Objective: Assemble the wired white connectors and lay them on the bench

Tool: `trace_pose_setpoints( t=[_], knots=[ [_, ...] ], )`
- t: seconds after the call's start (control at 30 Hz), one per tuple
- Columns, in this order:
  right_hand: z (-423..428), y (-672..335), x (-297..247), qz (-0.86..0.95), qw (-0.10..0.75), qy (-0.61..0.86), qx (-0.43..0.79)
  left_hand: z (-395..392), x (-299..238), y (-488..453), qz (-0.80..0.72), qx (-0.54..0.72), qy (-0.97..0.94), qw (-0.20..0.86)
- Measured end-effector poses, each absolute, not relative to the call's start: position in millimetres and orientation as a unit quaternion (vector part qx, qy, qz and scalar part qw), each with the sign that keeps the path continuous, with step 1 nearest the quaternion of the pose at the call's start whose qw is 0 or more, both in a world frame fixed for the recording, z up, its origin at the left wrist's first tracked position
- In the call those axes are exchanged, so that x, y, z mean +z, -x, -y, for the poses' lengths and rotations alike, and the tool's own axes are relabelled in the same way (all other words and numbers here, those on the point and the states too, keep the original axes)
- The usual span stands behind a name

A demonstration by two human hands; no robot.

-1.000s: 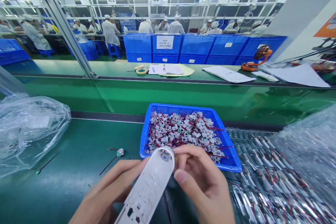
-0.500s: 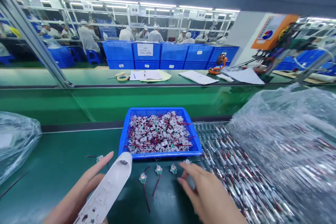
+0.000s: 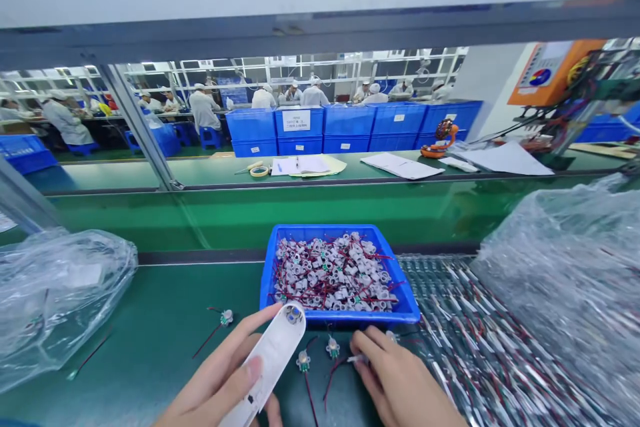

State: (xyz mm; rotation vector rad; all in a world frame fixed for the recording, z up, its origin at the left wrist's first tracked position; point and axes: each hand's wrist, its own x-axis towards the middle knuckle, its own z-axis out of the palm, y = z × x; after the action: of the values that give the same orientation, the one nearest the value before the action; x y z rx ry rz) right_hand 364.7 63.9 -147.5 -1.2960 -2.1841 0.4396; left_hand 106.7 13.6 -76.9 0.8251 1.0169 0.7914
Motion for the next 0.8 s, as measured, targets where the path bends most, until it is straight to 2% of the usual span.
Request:
trace_pose_setpoints(
  t=[0.17, 0.3, 0.4, 0.53, 0.8],
  knots=[
    [-70.3, -361.3, -86.0, 0.802, 0.329, 0.447, 0.219, -38.2, -51.7, -106.4, -0.449, 0.373, -0.382, 0.717],
    [-83.8, -347.7, -9.6, 0.735, 0.477, 0.432, 0.211, -62.2, -15.0, -120.1, -0.427, 0.422, -0.377, 0.705],
    [-94.1, -335.3, 22.6, 0.708, 0.534, 0.388, 0.249, -73.7, 0.0, -132.4, -0.35, 0.465, -0.342, 0.737],
    [-108.6, -325.8, 20.9, 0.734, 0.494, 0.401, 0.238, -82.2, -6.3, -136.3, -0.291, 0.461, -0.337, 0.768],
    [-130.5, -318.2, -6.1, 0.758, 0.432, 0.455, 0.175, -91.1, -18.1, -129.4, -0.355, 0.41, -0.369, 0.755]
  ],
)
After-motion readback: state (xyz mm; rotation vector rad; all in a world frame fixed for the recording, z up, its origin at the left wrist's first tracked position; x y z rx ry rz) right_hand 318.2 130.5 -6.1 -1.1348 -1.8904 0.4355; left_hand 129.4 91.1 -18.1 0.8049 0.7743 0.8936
